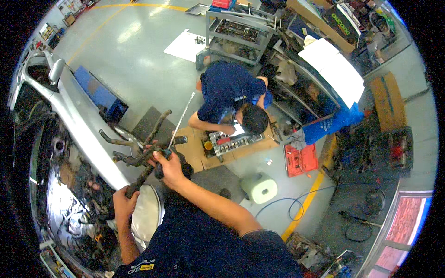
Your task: The person works on a car engine with the hood open, using a wrench to tighten bolts and a flashlight to inspect the engine bay. The person also picks up a flexible hose and wipes the engine surface with a cloth.
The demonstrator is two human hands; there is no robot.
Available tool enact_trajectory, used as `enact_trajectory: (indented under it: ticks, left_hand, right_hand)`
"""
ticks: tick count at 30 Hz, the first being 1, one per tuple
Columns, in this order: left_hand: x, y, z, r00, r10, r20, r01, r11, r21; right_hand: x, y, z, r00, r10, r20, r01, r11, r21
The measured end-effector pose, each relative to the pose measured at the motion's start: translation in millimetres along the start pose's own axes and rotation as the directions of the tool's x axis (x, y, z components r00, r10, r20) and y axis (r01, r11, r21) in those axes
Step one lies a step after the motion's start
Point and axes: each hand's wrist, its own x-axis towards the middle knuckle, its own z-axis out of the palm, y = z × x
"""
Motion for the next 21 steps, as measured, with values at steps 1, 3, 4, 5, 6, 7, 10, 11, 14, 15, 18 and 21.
enact_trajectory:
  ticks: [1, 3, 4, 5, 6, 7, 10, 11, 14, 15, 18, 21]
  left_hand:
    - [31, -5, 1, 0.999, -0.046, 0.030, 0.047, 0.998, -0.047]
    - [91, -6, 1, 0.996, -0.030, 0.088, 0.037, 0.996, -0.081]
    - [119, -9, -4, 0.997, 0.029, 0.070, -0.021, 0.994, -0.110]
    - [143, -30, 0, 0.991, -0.052, 0.125, 0.067, 0.991, -0.120]
    - [174, -18, -8, 0.989, -0.050, 0.138, 0.066, 0.991, -0.119]
    - [194, -12, -20, 0.984, -0.064, 0.168, 0.082, 0.991, -0.103]
    - [270, -27, -23, 0.993, 0.029, 0.118, -0.023, 0.999, -0.045]
    - [293, -24, -25, 0.993, 0.045, 0.109, -0.041, 0.998, -0.038]
    - [355, -17, -32, 0.986, -0.051, 0.161, 0.065, 0.994, -0.085]
    - [378, -15, -33, 0.984, -0.064, 0.167, 0.080, 0.993, -0.087]
    - [443, -15, -25, 0.993, -0.017, 0.121, 0.032, 0.992, -0.124]
    - [521, 6, -27, 0.997, -0.002, 0.078, 0.006, 0.999, -0.053]
  right_hand:
    - [25, -6, 4, 1.000, 0.020, -0.024, -0.021, 0.999, -0.041]
    - [77, -14, 3, 0.992, 0.013, -0.123, -0.025, 0.995, -0.095]
    - [106, -17, 9, 0.997, 0.006, -0.076, -0.010, 0.999, -0.051]
    - [130, -17, 15, 0.996, 0.004, -0.084, -0.010, 0.997, -0.080]
    - [153, -29, 23, 0.995, -0.012, -0.101, 0.001, 0.993, -0.114]
    - [171, -34, 31, 0.991, -0.015, -0.135, -0.004, 0.991, -0.134]
    - [237, -44, 44, 0.988, -0.048, -0.144, 0.034, 0.995, -0.097]
    - [257, -46, 41, 0.986, -0.051, -0.160, 0.035, 0.994, -0.099]
    - [320, -54, 44, 0.972, -0.048, -0.230, 0.019, 0.992, -0.127]
    - [344, -55, 42, 0.969, -0.043, -0.243, 0.019, 0.995, -0.102]
    - [419, -58, 19, 0.974, -0.043, -0.223, 0.033, 0.998, -0.046]
    - [505, -69, 4, 0.962, -0.040, -0.269, 0.042, 0.999, 0.002]
